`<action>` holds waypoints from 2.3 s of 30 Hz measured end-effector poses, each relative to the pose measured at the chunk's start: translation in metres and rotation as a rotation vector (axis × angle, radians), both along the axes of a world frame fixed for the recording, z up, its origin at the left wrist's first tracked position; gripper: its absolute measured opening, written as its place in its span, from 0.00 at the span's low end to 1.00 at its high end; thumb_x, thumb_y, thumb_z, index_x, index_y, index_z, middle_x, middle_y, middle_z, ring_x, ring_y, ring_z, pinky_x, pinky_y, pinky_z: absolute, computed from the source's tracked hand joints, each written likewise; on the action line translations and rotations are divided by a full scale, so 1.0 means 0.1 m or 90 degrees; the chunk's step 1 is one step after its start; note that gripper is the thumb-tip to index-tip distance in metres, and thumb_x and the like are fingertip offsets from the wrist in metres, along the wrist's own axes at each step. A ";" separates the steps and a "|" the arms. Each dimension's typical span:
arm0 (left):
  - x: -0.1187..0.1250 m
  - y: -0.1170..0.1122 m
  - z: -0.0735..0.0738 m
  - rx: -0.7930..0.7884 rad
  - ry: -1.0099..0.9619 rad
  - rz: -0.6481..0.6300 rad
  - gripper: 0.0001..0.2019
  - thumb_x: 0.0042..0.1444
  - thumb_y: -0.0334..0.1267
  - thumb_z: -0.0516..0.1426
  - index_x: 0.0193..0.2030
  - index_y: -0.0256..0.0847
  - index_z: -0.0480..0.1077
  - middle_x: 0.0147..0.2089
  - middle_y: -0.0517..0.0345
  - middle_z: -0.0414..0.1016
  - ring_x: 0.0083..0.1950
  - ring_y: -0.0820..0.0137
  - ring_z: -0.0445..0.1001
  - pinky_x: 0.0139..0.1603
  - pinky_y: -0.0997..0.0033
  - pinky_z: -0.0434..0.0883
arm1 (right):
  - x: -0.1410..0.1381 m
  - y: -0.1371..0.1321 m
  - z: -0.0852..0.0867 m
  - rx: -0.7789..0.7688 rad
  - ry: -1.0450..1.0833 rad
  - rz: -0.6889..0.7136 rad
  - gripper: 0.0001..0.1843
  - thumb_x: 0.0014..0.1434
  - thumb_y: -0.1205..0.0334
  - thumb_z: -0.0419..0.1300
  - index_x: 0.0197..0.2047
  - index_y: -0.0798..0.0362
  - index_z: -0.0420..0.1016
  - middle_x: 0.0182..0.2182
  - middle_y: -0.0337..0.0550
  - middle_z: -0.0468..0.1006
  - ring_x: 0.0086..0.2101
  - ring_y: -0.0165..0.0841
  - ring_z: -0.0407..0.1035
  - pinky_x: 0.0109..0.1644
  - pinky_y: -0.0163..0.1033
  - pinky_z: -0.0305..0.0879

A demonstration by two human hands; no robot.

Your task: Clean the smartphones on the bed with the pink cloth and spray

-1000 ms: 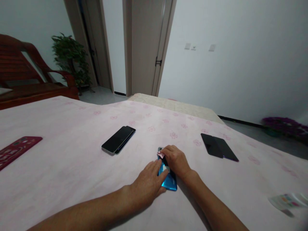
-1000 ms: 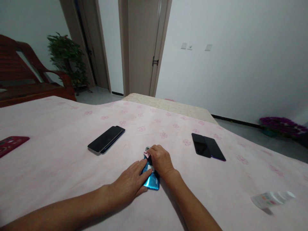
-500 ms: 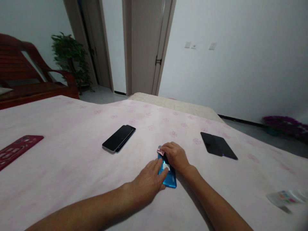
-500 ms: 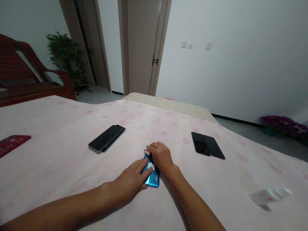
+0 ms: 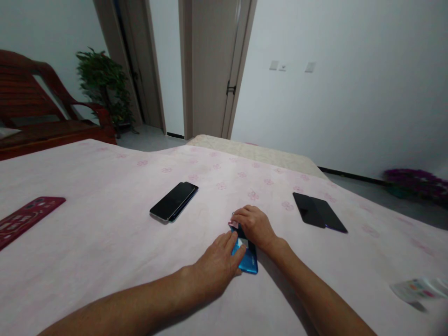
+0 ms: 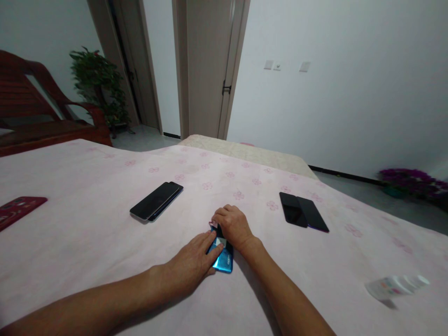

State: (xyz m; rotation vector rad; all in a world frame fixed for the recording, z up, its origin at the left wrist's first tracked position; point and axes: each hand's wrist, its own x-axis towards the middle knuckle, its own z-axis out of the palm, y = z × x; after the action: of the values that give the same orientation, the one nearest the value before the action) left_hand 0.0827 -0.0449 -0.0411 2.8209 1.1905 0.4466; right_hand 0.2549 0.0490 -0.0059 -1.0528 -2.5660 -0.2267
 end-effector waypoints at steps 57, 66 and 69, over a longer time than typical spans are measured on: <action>-0.02 -0.01 0.11 -0.041 -0.010 -0.009 0.29 0.59 0.43 0.63 0.64 0.37 0.62 0.69 0.32 0.59 0.69 0.45 0.62 0.65 0.43 0.65 | -0.09 0.07 -0.04 -0.370 0.445 -0.185 0.07 0.57 0.62 0.59 0.34 0.51 0.80 0.29 0.40 0.81 0.31 0.34 0.73 0.35 0.36 0.63; -0.10 0.26 0.32 -0.273 -0.616 0.231 0.13 0.62 0.44 0.56 0.50 0.42 0.67 0.46 0.54 0.74 0.45 0.65 0.74 0.47 0.62 0.72 | -0.03 -0.28 0.12 -0.627 0.842 -0.168 0.15 0.47 0.52 0.69 0.32 0.54 0.74 0.25 0.41 0.76 0.24 0.31 0.69 0.26 0.34 0.62; 0.06 0.36 0.40 -0.419 -0.737 0.201 0.18 0.54 0.46 0.63 0.47 0.40 0.68 0.42 0.53 0.75 0.40 0.66 0.75 0.41 0.66 0.71 | -0.07 -0.43 0.17 -0.626 0.873 -0.163 0.17 0.45 0.52 0.71 0.33 0.53 0.73 0.26 0.40 0.77 0.25 0.32 0.71 0.27 0.35 0.65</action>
State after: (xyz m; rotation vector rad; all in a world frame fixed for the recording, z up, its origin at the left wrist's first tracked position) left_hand 0.0889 -0.0088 -0.0009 1.3802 1.1273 1.1854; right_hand 0.2481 0.0056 0.0109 -1.1462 -1.1653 1.3232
